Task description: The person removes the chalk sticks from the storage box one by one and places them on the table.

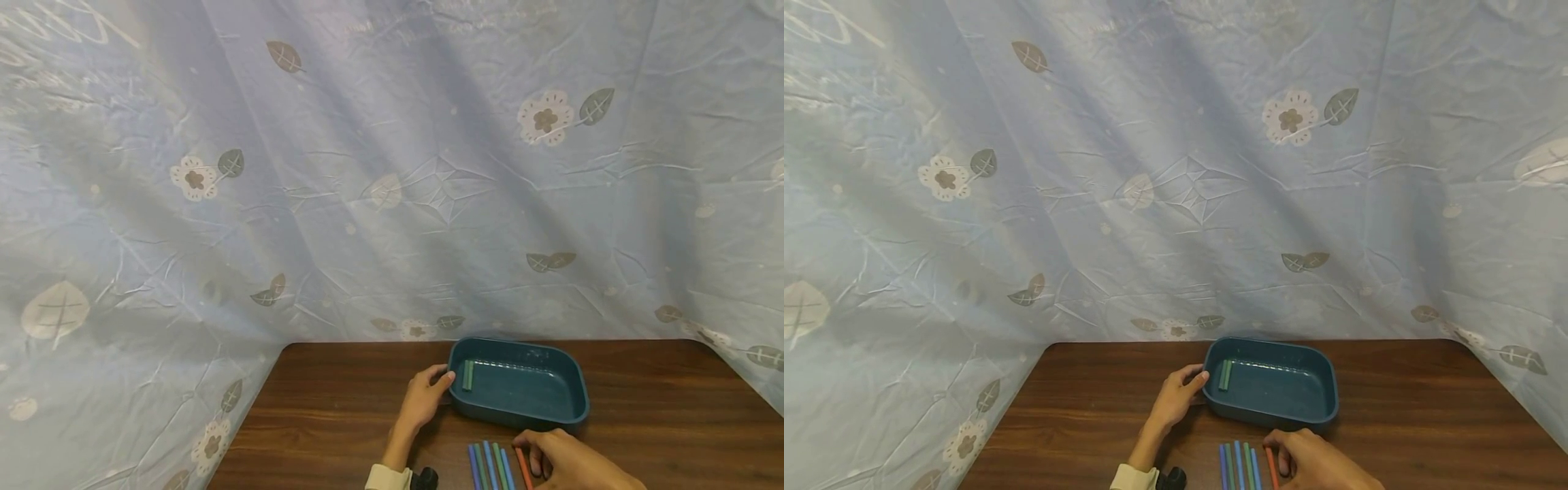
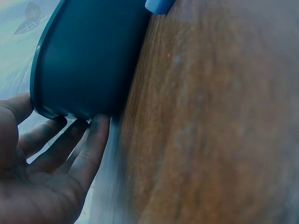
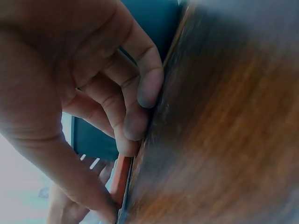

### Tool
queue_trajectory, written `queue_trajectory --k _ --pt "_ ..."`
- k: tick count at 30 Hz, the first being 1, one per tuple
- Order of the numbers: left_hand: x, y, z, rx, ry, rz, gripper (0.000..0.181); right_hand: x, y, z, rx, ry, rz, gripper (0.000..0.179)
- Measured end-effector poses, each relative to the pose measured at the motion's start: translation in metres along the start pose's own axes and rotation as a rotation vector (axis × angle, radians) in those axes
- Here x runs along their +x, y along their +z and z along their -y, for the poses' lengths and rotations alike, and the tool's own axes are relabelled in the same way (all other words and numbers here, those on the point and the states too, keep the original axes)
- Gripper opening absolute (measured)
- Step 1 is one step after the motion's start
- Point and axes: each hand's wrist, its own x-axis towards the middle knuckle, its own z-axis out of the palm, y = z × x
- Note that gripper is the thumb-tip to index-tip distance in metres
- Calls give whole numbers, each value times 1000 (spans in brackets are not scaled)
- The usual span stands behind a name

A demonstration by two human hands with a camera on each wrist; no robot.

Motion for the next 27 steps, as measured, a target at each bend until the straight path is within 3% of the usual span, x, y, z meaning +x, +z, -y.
queue_trajectory --k 10,16,27 --pt "-2 0 -2 -42 23 -15 45 3 0 -4 -55 -16 18 71" --pt "-1 -1 0 -3 14 -14 46 1 1 1 -44 -14 -1 67" --pt "0 0 2 -28 5 0 47 -1 -1 6 -8 -26 1 66"
